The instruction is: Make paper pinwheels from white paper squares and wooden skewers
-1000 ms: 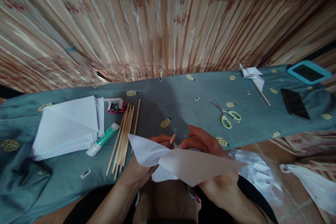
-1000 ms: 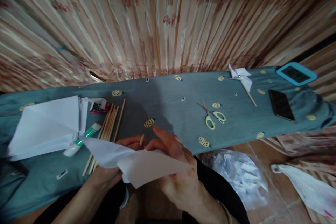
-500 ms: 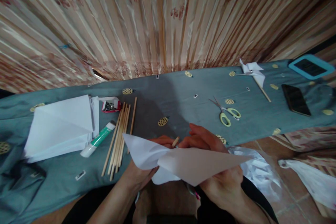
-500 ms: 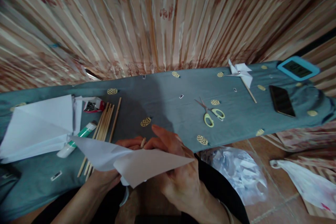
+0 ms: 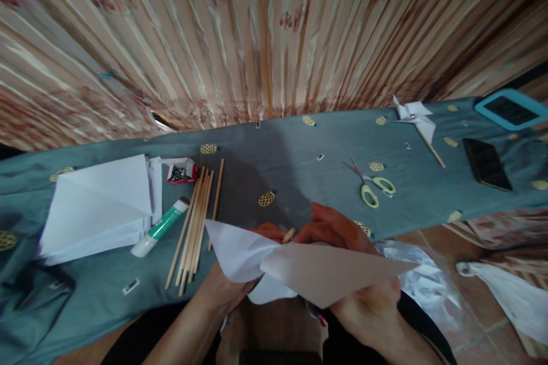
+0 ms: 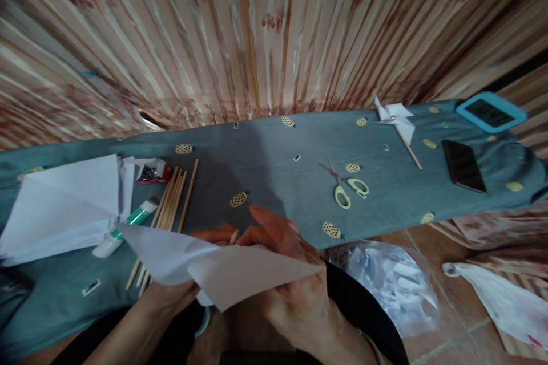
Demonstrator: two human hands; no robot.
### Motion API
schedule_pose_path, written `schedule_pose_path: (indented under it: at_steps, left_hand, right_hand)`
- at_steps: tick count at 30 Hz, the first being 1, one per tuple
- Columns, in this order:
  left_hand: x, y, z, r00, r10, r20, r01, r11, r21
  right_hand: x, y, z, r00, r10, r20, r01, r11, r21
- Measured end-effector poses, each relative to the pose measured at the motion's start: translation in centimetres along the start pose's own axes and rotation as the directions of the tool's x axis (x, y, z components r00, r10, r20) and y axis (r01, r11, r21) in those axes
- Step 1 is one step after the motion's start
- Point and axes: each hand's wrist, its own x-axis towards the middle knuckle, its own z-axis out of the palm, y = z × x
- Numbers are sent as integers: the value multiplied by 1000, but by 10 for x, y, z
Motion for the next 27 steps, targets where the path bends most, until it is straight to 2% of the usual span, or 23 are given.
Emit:
schedule_pose_path:
  at_steps: [3,8,15,18,23,27]
  left_hand:
    - [1,5,4,1000,2,-3,-2,999,37]
    - [2,7,7,988,-148,-34,149,989,17]
    - [3,5,0,998,-70,-5,71,996,48]
    - [5,5,-1,998,-70,-1,70,996,52]
    - [7,10,3,998,-46,43,42,996,78]
    - [8,18,6,996,-68,59,61,992,111]
  right_hand:
    - [0,-2,1,1000,8,13,-9,998,60]
    - [3,-3,4,997,75,-15,-73,990,120]
    - [-1,-4,-3,999,-4,52,1,998,60]
    - [-1,-4,-5,998,-21,61,18,998,52]
    - [-3,0,-3,998,-1,63,-5,996,92]
    - [-2,-4,0,996,72,46,-79,980,181]
